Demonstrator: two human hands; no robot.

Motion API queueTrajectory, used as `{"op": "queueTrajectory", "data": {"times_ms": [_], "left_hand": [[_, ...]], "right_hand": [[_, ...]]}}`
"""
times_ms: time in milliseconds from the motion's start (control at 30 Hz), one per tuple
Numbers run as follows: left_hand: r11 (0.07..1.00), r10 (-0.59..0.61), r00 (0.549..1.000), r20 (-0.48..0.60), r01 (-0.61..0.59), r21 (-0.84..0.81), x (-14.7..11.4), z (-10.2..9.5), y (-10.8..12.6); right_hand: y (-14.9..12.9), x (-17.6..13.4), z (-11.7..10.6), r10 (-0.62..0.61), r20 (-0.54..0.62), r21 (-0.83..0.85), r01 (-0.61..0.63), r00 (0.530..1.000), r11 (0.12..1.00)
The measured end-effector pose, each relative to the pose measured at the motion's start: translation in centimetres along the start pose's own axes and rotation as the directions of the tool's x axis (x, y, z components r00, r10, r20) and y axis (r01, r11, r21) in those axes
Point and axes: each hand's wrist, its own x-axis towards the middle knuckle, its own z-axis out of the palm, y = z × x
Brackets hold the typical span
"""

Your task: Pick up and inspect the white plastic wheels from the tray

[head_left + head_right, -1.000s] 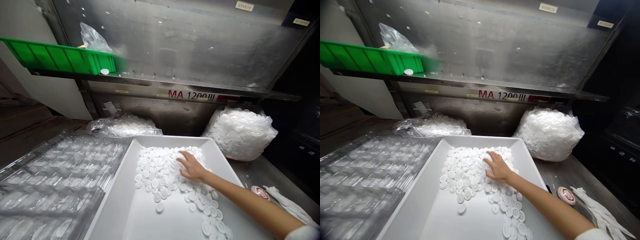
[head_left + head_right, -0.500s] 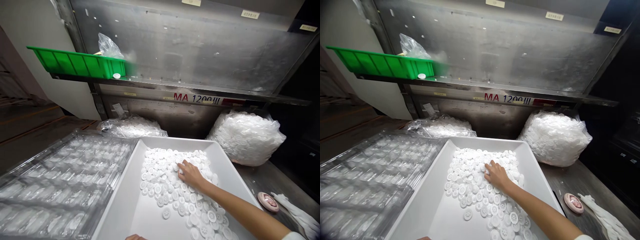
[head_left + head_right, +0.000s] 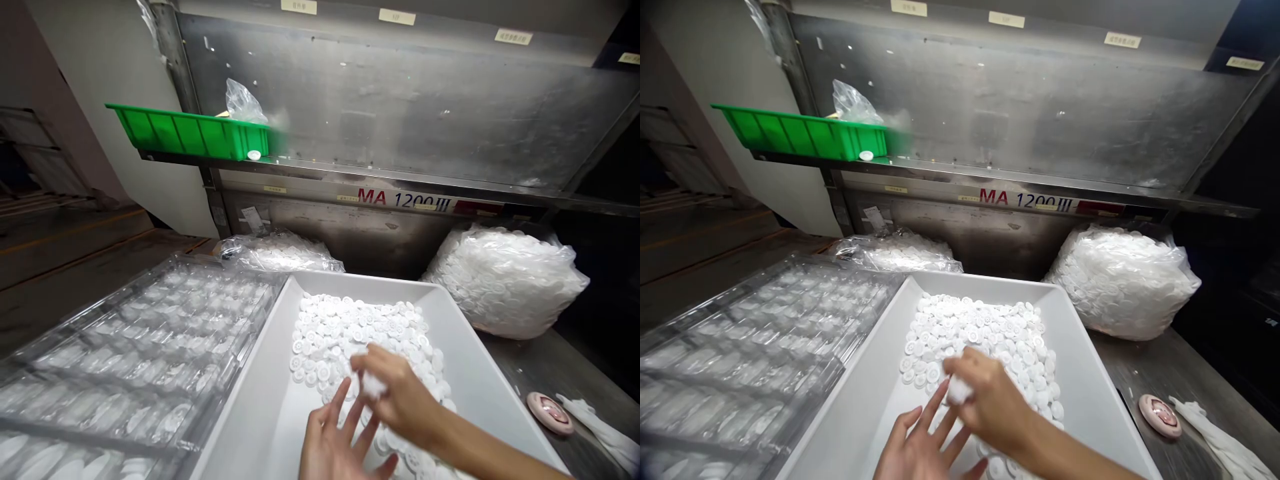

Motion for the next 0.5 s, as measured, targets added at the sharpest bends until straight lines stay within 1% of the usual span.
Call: {"op": "queueTrajectory", "data": {"times_ms": [67,133,233,300,367,500], "left_hand": [[0.997,-0.020,0.999,0.049,0.024,-0.070,0.3,1.0,-0.7],[0.991,0.001,0.998,0.070,0.008,-0.131,0.4,1.3,-0.8],[0.985,0.036,0.998,0.047,-0.028,-0.173,0.5,0.9,-0.3],[0.982,0.031,0.999,0.033,-0.024,-0.190,0.7,0.5,0.0],[0.978,0.005,0.999,0.034,0.002,-0.210,1.0,0.2,0.2],[0.971,-0.064,0.997,0.040,0.072,-0.226,1.3,0.1,0.0]], "right_hand": [[-2.6,-1.0,0.8,-0.122,0.031,-0.046,0.123,0.992,0.991],[-3.7,-1.5,1.8,-0.170,0.028,-0.108,0.172,0.985,0.979],[-3.5,-1.6,2.9,-0.193,0.005,-0.146,0.192,0.981,0.970],[-3.0,-1.4,3.2,-0.229,-0.009,-0.142,0.225,0.973,0.964],[-2.6,-1.4,3.3,-0.250,-0.034,-0.134,0.244,0.968,0.961],[-2.2,-1.8,2.9,-0.250,-0.098,-0.096,0.241,0.963,0.966]]}}
